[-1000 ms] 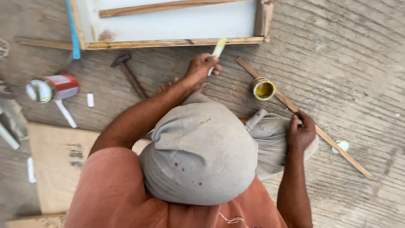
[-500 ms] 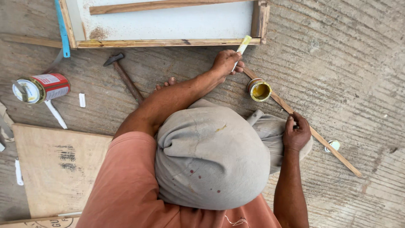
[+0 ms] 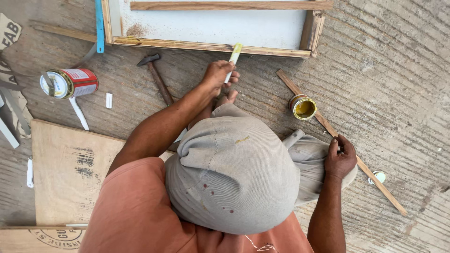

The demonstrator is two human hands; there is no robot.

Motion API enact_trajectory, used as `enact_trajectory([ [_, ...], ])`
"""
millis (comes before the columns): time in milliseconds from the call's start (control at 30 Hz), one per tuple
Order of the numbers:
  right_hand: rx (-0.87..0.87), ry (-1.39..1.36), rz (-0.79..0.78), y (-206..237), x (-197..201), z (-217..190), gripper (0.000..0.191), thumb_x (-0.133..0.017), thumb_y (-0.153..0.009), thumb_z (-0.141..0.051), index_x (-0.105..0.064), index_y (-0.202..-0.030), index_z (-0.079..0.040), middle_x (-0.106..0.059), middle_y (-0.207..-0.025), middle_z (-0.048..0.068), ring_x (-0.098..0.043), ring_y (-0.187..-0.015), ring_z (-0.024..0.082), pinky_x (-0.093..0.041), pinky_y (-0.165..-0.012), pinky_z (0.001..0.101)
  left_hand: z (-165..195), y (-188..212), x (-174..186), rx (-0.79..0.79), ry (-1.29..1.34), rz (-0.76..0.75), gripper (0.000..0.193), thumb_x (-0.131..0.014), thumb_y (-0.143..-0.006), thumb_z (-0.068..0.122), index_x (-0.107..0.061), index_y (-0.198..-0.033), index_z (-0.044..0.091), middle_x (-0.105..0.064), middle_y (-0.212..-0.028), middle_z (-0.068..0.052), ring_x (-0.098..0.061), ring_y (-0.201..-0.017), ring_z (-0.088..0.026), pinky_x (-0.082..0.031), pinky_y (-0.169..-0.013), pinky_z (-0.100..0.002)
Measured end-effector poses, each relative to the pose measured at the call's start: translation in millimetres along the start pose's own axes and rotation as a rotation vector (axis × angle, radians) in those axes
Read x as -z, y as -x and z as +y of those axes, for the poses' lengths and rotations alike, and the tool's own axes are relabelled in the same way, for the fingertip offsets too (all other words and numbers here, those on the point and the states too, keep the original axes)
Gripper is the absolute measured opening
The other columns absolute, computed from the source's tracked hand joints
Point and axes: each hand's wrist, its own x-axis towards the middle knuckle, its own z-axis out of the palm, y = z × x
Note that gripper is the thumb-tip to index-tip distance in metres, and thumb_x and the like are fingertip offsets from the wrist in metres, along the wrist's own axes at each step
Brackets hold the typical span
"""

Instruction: The person sits on a concrete floor assembling a wooden frame. They fit thin wooden strips into the frame edges, measure a strip with a blue ruler, tap pieces into place with a hammer, then apply glue from a tin onto the frame edge using a small stick and press strips into the glued edge.

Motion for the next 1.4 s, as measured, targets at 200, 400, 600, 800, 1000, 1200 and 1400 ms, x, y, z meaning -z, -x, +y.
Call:
enact_trajectory([
  [200,-0.014,-0.001,0.000,1,-2,2,0.021,-0.075,-0.099,-0.014,-0.077,-0.119,-0.007,-0.076,-0.110,0.007,-0.069,-0.092,0.015,-0.057,-0.080,0.0297,-14,-4,60,-0.067,0.081,0.045,0.024,-0.060,-0.104,0.021,-0.065,-0.113,-0.001,-0.075,-0.083,-0.010,-0.069,-0.062,-0.011,-0.052,-0.047,-0.022],
  [400,0.073,-0.028,0.013,3,-6,8,0.022,-0.076,-0.102,-0.011,-0.076,-0.122,-0.003,-0.076,-0.109,0.010,-0.070,-0.094,0.017,-0.056,-0.085,0.0305,-29,-4,128,-0.136,0.231,0.082,0.024,-0.063,-0.103,0.027,-0.065,-0.109,0.004,-0.074,-0.083,-0.006,-0.068,-0.064,-0.011,-0.051,-0.051,-0.024],
  [600,0.029,-0.016,0.011,3,-8,16,0.022,-0.076,-0.103,-0.013,-0.077,-0.123,-0.004,-0.076,-0.111,0.010,-0.071,-0.097,0.018,-0.056,-0.084,0.0301,-30,6,189,-0.155,0.281,0.178,0.022,-0.064,-0.102,0.028,-0.065,-0.105,0.006,-0.073,-0.079,-0.005,-0.065,-0.058,-0.010,-0.047,-0.047,-0.025],
  [800,0.061,-0.016,0.017,4,-11,18,0.023,-0.076,-0.105,-0.013,-0.076,-0.125,-0.003,-0.076,-0.112,0.012,-0.073,-0.100,0.018,-0.057,-0.089,0.0298,-19,18,230,-0.186,0.300,0.272,0.021,-0.067,-0.101,0.027,-0.067,-0.103,0.006,-0.072,-0.077,-0.005,-0.062,-0.056,-0.008,-0.044,-0.044,-0.024],
  [1000,0.067,-0.010,0.013,4,-9,13,0.021,-0.075,-0.106,-0.013,-0.077,-0.125,-0.004,-0.076,-0.114,0.012,-0.072,-0.101,0.018,-0.058,-0.087,0.0307,-13,29,250,-0.188,0.267,0.491,0.016,-0.067,-0.098,0.021,-0.072,-0.105,0.008,-0.074,-0.074,-0.003,-0.059,-0.052,-0.005,-0.044,-0.043,-0.022],
  [1200,0.038,-0.015,0.010,5,-8,9,0.021,-0.076,-0.106,-0.014,-0.076,-0.125,-0.005,-0.076,-0.113,0.011,-0.071,-0.100,0.017,-0.058,-0.087,0.0306,-8,35,279,-0.305,0.279,0.555,0.015,-0.066,-0.101,0.021,-0.069,-0.102,0.006,-0.069,-0.069,-0.001,-0.053,-0.047,-0.004,-0.037,-0.041,-0.021],
  [1400,0.041,0.061,-0.010,4,-8,8,0.022,-0.076,-0.106,-0.014,-0.077,-0.126,-0.006,-0.076,-0.114,0.012,-0.072,-0.101,0.018,-0.057,-0.082,0.0316,-4,35,297,-0.284,0.208,0.539,0.018,-0.066,-0.100,0.024,-0.070,-0.098,0.006,-0.066,-0.067,0.000,-0.048,-0.045,-0.004,-0.033,-0.039,-0.022],
])
